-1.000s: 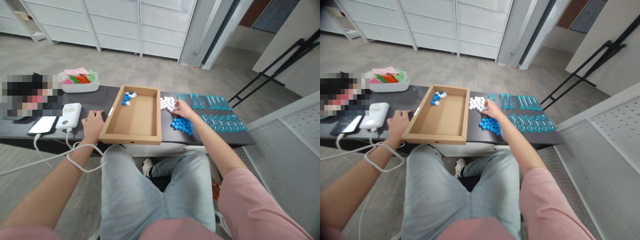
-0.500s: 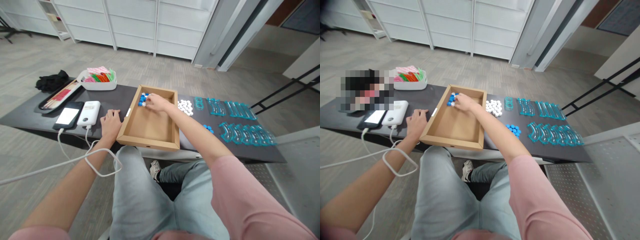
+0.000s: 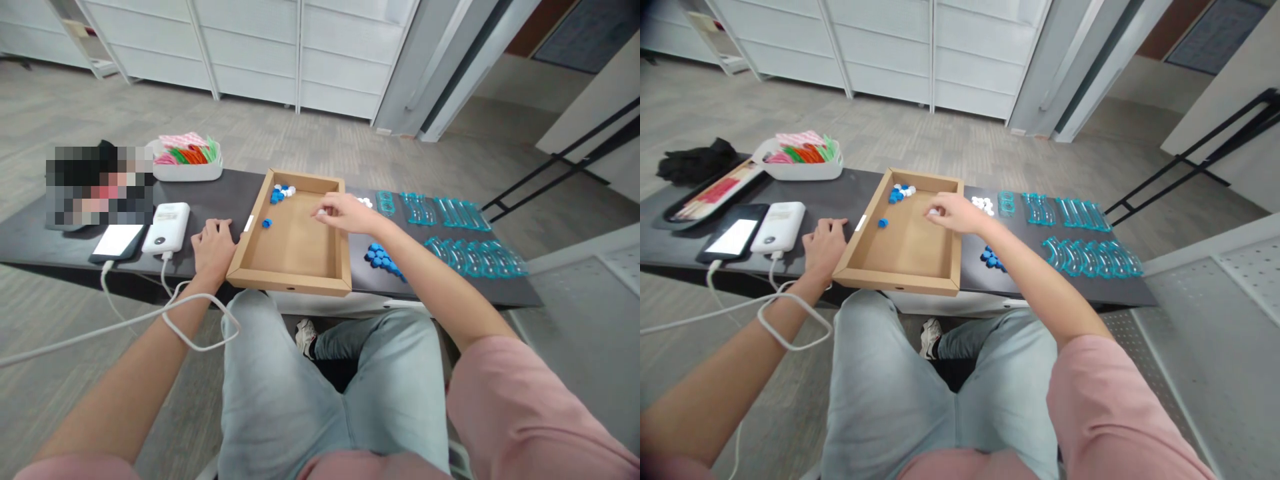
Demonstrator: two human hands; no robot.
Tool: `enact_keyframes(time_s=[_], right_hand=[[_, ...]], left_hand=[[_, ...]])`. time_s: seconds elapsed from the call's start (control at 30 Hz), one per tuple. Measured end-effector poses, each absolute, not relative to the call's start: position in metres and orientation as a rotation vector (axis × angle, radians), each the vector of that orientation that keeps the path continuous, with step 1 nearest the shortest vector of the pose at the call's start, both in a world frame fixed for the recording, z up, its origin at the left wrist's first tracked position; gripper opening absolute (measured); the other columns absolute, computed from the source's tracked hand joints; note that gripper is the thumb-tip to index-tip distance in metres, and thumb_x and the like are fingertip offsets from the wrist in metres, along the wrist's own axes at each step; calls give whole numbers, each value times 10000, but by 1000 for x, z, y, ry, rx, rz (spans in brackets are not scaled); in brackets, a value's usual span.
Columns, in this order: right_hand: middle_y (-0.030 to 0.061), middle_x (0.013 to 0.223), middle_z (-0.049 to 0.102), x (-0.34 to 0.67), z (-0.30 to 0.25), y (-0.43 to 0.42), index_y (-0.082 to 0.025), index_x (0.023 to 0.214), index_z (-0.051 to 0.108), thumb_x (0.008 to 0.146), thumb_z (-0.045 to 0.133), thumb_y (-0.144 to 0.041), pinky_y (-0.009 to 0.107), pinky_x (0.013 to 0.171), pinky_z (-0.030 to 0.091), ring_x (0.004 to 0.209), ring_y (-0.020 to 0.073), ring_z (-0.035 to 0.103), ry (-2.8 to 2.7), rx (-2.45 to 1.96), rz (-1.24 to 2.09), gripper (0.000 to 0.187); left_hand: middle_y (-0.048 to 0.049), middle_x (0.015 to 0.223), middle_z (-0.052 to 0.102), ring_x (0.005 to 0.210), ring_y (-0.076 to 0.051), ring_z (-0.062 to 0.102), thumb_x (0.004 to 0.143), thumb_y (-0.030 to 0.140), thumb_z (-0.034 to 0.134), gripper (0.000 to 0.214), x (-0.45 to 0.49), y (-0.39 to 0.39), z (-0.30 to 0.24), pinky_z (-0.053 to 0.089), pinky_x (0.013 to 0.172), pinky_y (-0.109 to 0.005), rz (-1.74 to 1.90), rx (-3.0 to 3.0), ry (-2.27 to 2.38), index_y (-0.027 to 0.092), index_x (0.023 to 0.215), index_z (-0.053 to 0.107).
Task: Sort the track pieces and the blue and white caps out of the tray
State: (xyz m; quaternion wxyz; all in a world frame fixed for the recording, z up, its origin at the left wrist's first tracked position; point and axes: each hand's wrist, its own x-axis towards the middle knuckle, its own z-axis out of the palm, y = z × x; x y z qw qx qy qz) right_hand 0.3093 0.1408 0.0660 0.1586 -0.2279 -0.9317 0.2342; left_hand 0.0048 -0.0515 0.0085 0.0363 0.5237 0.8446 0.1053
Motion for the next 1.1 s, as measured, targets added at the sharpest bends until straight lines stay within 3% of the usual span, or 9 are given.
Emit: enact_keyframes(time_s=[0.17,0.4,0.53,0.7,0.87,1.1], right_hand=[[51,945,814,417,64,159,-226,986,782,944,849,-366,377,850,579,846,226,713,-2221,-1126,734,161],[53,861,815,475,26,153,-269,838,690,858,890,-238,446,947,634,905,288,817,-2066,-1516,667,204],[34,856,823,475,9,157,-273,873,668,819,874,-156,411,917,654,936,285,843,-2030,-1566,667,243],[46,1022,841,460,-1,167,-266,956,624,788,798,-83,382,954,657,1007,258,860,-1995,-1470,706,303],[70,1147,811,457,-1,171,-257,1010,603,751,716,-66,394,924,644,885,221,802,-1990,-1426,650,341],[70,1123,799,393,19,164,-240,1137,697,932,712,-178,407,929,607,885,238,740,-2218,-1102,507,214]], left_hand=[[-323,1698,579,1548,-442,597,1162,301,368,630,3,-52,7,410,1275,-566,336,1606,2590,84,1720,564],[-340,1684,566,1535,-464,610,1155,361,363,668,3,-53,10,420,1284,-577,316,1626,2577,52,1714,559],[-319,1688,578,1545,-450,610,1148,360,386,650,1,-52,9,427,1286,-559,298,1628,2585,86,1709,567],[-312,1690,587,1537,-438,620,1161,368,445,611,-3,-50,5,445,1271,-562,286,1630,2597,117,1703,572],[-313,1692,578,1528,-434,623,1185,292,377,600,-3,-48,2,443,1281,-577,269,1612,2606,87,1715,568],[-317,1699,562,1551,-440,618,1197,267,366,611,3,-49,8,423,1286,-564,254,1604,2597,60,1742,550]])
